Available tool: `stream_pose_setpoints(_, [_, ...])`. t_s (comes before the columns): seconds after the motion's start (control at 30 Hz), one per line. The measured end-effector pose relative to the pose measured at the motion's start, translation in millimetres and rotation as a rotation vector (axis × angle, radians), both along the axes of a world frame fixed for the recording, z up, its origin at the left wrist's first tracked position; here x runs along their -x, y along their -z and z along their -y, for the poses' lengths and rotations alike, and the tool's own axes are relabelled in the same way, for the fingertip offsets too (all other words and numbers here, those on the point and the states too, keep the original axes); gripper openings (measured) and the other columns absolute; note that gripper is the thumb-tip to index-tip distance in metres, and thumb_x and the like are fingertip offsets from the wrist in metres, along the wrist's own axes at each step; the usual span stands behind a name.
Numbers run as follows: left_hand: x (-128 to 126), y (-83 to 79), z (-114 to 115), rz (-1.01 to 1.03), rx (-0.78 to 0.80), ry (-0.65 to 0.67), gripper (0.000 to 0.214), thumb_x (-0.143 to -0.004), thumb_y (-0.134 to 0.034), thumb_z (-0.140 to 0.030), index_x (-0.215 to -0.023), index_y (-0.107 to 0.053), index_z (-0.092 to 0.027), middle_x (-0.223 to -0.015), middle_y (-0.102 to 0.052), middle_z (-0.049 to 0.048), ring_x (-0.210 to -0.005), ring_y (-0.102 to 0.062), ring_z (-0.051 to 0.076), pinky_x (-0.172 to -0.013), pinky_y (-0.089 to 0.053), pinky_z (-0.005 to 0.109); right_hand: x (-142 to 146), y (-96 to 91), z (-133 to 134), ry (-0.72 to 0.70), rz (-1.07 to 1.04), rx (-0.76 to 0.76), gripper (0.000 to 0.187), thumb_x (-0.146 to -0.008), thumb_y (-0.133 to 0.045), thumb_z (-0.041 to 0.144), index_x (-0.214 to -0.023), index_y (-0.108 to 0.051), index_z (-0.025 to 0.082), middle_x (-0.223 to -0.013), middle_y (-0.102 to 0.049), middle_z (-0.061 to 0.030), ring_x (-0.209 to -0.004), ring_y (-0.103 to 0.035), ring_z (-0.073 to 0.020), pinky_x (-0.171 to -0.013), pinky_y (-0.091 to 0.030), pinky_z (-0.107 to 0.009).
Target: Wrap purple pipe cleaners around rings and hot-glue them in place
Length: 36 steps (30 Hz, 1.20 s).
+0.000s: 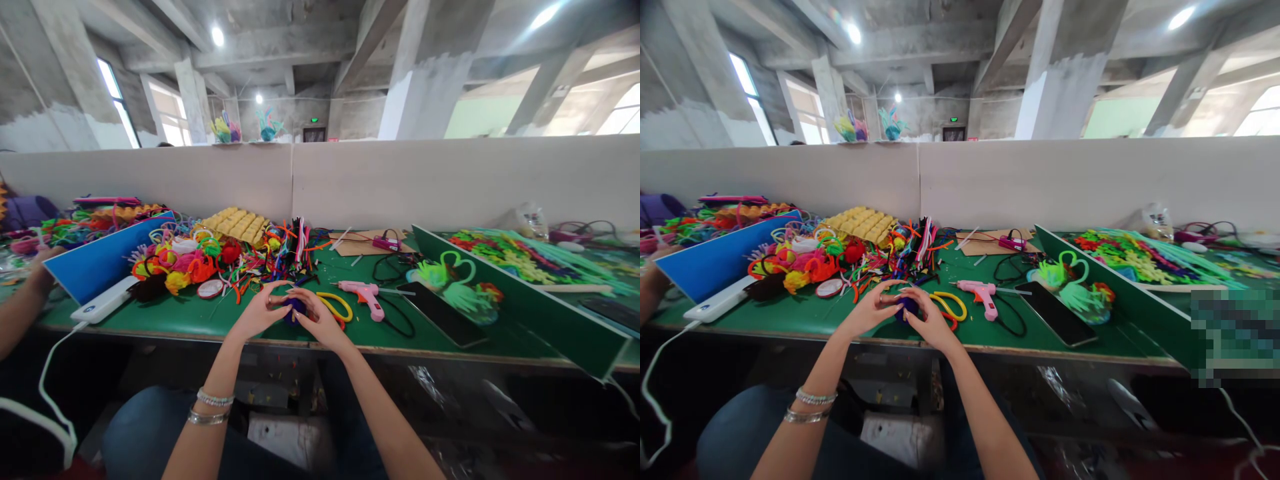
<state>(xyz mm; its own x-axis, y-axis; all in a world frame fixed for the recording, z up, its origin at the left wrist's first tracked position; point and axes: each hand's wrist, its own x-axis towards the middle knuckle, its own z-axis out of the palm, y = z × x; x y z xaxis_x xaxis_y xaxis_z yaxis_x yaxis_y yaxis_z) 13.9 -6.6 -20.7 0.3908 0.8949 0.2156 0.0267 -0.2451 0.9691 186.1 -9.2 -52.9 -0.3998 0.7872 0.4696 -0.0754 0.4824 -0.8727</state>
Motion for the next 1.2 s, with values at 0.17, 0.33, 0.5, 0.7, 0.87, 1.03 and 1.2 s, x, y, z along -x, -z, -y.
stream_pose_setpoints(0.17, [-2.2, 0.3, -1.3, -0.013, 0.014, -0.036, 0.061, -0.069, -0.066, -0.026, -0.123, -0.042, -0.012, -0.101, -0.068, 0.013, -0.1, -0.062, 0.025, -0.088, -0.047, 0.036, -0.9, 1.6, -0.9, -0.005, -0.003, 0.002, 0.041, -0.082, -0.053, 0.023, -0.121, -0.041, 0.027, -0.129, -0.047, -0.0069, -0.12, -0.044, -0.0163, -0.104, -0.033, -0.037])
stream_pose_setpoints(0.33, [-4.0, -0.7, -1.3, 0.002, 0.021, -0.041, 0.059, -0.069, -0.066, -0.027, -0.122, -0.044, -0.012, -0.108, -0.066, 0.014, -0.101, -0.062, 0.025, -0.088, -0.046, 0.036, -1.3, 1.5, -1.4, -0.018, -0.014, 0.003, 0.043, -0.081, -0.055, 0.023, -0.122, -0.041, 0.027, -0.129, -0.046, -0.0074, -0.121, -0.044, -0.0166, -0.104, -0.033, -0.037])
stream_pose_setpoints(0.5, [-4.7, 1.3, -1.8, 0.015, 0.012, -0.048, 0.057, -0.069, -0.066, -0.027, -0.12, -0.045, -0.012, -0.107, -0.066, 0.0142, -0.101, -0.062, 0.024, -0.088, -0.046, 0.036, -1.6, 4.7, -4.5, -0.025, -0.031, 0.038, 0.044, -0.081, -0.056, 0.026, -0.123, -0.04, 0.027, -0.129, -0.046, -0.0074, -0.121, -0.043, -0.0167, -0.104, -0.033, -0.037])
stream_pose_setpoints(0.7, [0.9, 2.8, -2.7, 0.076, 0.086, 0.012, 0.05, -0.073, -0.064, -0.031, -0.118, -0.048, -0.015, -0.107, -0.066, 0.0112, -0.102, -0.061, 0.021, -0.089, -0.045, 0.033, -1.8, 7.5, -7.1, -0.035, -0.048, 0.068, 0.045, -0.081, -0.056, 0.028, -0.124, -0.04, 0.028, -0.13, -0.046, -0.0067, -0.121, -0.044, -0.0164, -0.103, -0.035, -0.037])
stream_pose_setpoints(0.87, [4.2, 1.2, -1.6, 0.068, 0.081, 0.063, 0.053, -0.073, -0.065, -0.028, -0.121, -0.045, -0.016, -0.112, -0.064, 0.0112, -0.108, -0.058, 0.022, -0.092, -0.044, 0.034, -2.2, 7.7, -7.1, -0.044, -0.051, 0.06, 0.047, -0.081, -0.057, 0.026, -0.124, -0.04, 0.028, -0.132, -0.044, -0.0066, -0.122, -0.043, -0.0162, -0.104, -0.034, -0.037])
stream_pose_setpoints(1.03, [2.4, 2.7, -2.4, 0.048, 0.063, 0.04, 0.055, -0.072, -0.064, -0.027, -0.121, -0.044, -0.014, -0.11, -0.065, 0.0133, -0.107, -0.059, 0.024, -0.091, -0.044, 0.037, -1.8, 6.7, -6.0, -0.042, -0.051, 0.053, 0.046, -0.08, -0.057, 0.025, -0.124, -0.04, 0.027, -0.13, -0.045, -0.0072, -0.121, -0.043, -0.0164, -0.104, -0.034, -0.037])
stream_pose_setpoints(1.2, [1.0, 1.3, -1.2, -0.008, -0.007, -0.024, 0.057, -0.07, -0.066, -0.027, -0.121, -0.045, -0.014, -0.114, -0.063, 0.0133, -0.106, -0.059, 0.024, -0.091, -0.045, 0.037, -1.6, 4.2, -4.1, -0.043, -0.037, 0.023, 0.044, -0.081, -0.056, 0.025, -0.122, -0.041, 0.028, -0.128, -0.047, -0.0067, -0.12, -0.044, -0.0166, -0.104, -0.033, -0.038])
